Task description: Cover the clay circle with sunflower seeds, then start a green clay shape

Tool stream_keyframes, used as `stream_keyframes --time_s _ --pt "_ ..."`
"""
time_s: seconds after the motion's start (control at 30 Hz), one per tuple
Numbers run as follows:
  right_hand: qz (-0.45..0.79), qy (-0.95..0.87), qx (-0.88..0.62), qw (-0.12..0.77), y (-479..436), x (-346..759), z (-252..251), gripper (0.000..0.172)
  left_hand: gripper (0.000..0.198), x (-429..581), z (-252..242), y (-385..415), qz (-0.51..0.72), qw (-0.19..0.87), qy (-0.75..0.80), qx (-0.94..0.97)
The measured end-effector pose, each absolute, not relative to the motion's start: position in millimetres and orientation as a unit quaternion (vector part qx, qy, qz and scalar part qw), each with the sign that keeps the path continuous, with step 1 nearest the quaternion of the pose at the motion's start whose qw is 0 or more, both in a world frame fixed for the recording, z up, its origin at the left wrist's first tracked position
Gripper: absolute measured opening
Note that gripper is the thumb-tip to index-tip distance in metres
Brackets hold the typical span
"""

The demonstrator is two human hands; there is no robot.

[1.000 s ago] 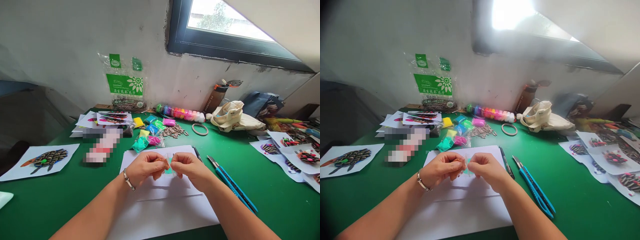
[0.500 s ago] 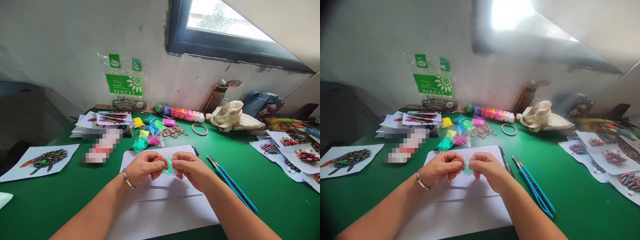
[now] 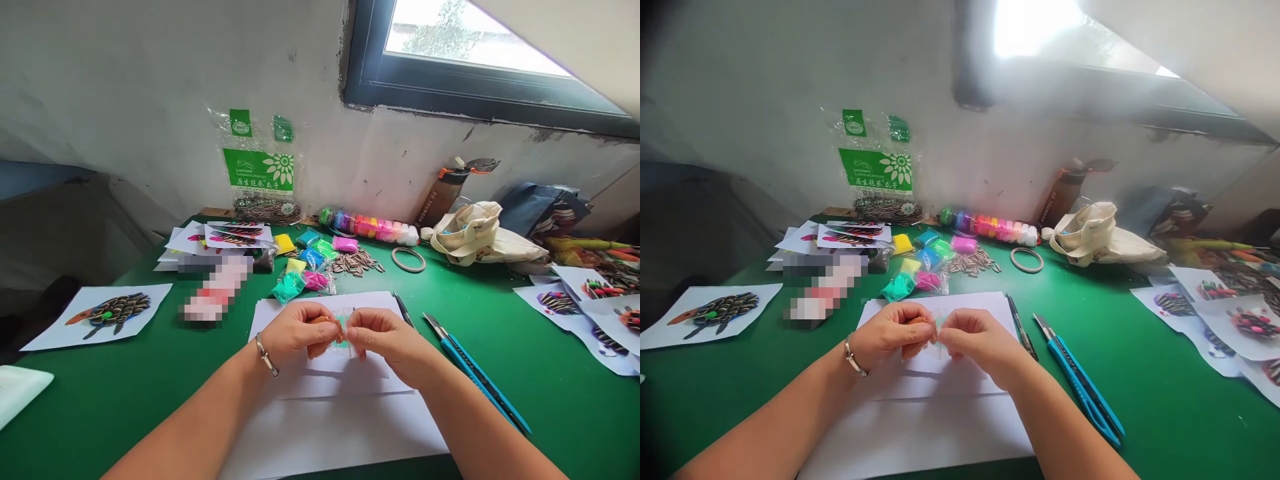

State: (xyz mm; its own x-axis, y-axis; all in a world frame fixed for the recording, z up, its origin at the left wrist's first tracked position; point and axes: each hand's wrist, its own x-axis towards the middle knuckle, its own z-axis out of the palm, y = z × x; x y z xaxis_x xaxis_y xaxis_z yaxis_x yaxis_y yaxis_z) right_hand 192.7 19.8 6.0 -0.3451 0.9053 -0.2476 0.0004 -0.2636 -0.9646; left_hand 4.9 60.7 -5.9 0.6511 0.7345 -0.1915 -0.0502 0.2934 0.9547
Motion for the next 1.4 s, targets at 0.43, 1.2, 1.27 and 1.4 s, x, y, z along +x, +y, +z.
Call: stream_keyframes --time_s 0.43,1.2,1.27,1.4 --pt "0.711 -0.398 -0.373 0.443 20 191 -2 0.032 0.032 5 -5 57 0.294 0.772 0.270 0.494" --pt "0.703 -0.451 -0.384 0.395 16 190 0 0.023 0.035 6 -1 54 0.300 0.743 0.300 0.517" --pt "0.697 -0.452 -0.388 0.398 16 189 0 0.025 0.038 7 -2 55 0.297 0.738 0.297 0.528" --pt "0.665 -0.467 -0.425 0.399 17 188 2 0.029 0.047 7 -3 55 0.288 0.740 0.281 0.539"
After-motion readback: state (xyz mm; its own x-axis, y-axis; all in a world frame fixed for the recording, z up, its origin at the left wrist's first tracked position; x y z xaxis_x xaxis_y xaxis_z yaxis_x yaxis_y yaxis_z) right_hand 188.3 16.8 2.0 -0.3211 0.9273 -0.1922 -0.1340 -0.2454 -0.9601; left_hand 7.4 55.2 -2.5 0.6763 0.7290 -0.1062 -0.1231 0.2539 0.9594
